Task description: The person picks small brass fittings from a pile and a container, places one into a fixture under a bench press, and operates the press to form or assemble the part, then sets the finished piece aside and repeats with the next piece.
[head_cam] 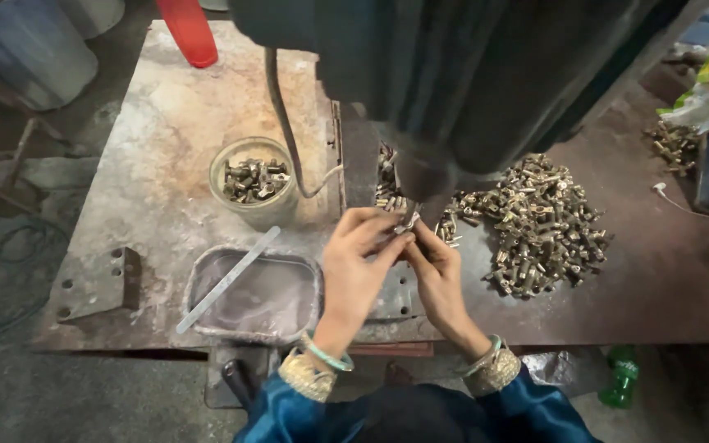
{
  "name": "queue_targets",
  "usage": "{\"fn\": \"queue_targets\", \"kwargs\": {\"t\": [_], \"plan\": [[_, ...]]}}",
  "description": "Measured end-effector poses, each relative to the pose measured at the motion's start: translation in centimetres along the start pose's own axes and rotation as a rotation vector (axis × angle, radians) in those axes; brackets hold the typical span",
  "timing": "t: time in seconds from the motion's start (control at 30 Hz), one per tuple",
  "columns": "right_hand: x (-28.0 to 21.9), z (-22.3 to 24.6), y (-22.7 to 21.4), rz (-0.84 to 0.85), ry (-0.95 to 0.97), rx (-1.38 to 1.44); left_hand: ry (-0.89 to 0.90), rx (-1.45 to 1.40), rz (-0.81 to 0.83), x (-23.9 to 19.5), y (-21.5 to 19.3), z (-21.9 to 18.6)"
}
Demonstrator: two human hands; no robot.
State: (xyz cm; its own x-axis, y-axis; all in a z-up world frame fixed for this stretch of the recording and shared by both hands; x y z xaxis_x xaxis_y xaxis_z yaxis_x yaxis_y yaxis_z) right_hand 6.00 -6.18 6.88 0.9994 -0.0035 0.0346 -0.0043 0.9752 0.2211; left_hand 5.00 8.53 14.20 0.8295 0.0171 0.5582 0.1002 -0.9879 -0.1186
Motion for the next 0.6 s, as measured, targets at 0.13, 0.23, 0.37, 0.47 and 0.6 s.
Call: {"fn": "queue_targets", "kwargs": {"t": [0.13, 0.23, 0.37, 0.47, 0.6], "plan": [[2.8, 2.5, -2.7, 0.278, 0.158, -0.252, -0.132, 0.110, 0.042, -3.5, 1.5, 4.5], [4.0, 2.5, -4.3, 0.464, 0.232, -0.305, -0.169, 0.504, 0.471, -6.6, 7.8, 8.8], [2.8, -1.1, -3.9, 0.205, -0.078, -0.485, 0.265, 1.046, 0.588, -12.7, 21.5, 25.6], [1.8, 0.0, -1.9, 0.232, 0.232, -0.077, -0.045, 0.442, -0.343, -9.1, 22.3, 19.3], [1.7, 1.5, -2.2, 0.232, 0.216, -0.177, -0.261, -0.012, -0.915, -6.7, 19.5, 11.5]]}}
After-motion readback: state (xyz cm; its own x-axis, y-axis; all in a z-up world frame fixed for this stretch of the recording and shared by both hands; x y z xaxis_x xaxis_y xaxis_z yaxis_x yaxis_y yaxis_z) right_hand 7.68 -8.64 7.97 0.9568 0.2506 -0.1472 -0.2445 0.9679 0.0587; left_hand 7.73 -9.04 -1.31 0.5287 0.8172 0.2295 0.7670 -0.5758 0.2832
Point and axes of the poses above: each hand's wrist, its own x-axis towards the middle knuckle, its own y-axis out of the palm, z = x × y, the point moved 2 cm from there along x, towards the middle knuckle, and after that the axes turned 9 degrees about y, right-handed, at the moved point
